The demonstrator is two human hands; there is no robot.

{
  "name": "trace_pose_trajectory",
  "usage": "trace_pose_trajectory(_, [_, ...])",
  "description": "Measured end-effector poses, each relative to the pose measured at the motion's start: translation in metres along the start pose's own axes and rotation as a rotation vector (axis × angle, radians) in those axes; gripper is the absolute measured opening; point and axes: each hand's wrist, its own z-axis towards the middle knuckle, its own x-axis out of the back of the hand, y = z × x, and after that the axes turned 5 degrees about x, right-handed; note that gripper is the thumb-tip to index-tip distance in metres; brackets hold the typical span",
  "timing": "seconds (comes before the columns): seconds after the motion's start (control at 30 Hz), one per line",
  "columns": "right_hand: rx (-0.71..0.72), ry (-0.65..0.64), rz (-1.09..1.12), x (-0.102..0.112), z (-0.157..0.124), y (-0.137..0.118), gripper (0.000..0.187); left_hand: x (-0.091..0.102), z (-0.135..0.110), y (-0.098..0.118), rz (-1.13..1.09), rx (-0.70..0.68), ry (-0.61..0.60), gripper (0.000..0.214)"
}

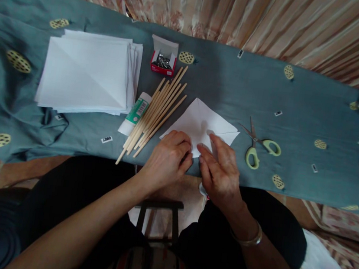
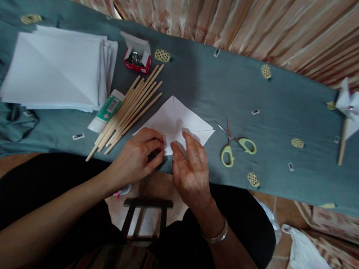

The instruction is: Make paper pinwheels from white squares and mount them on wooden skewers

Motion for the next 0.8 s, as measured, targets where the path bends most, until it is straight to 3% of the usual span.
trace_pose_trajectory(0.8, [-0.093, -0.053, 0.022, -0.0014, 0.0068, -0.0002, 0.037, -0.0006, 0.001, -0.0005, 0.032, 0.001, -0.012, 0.013])
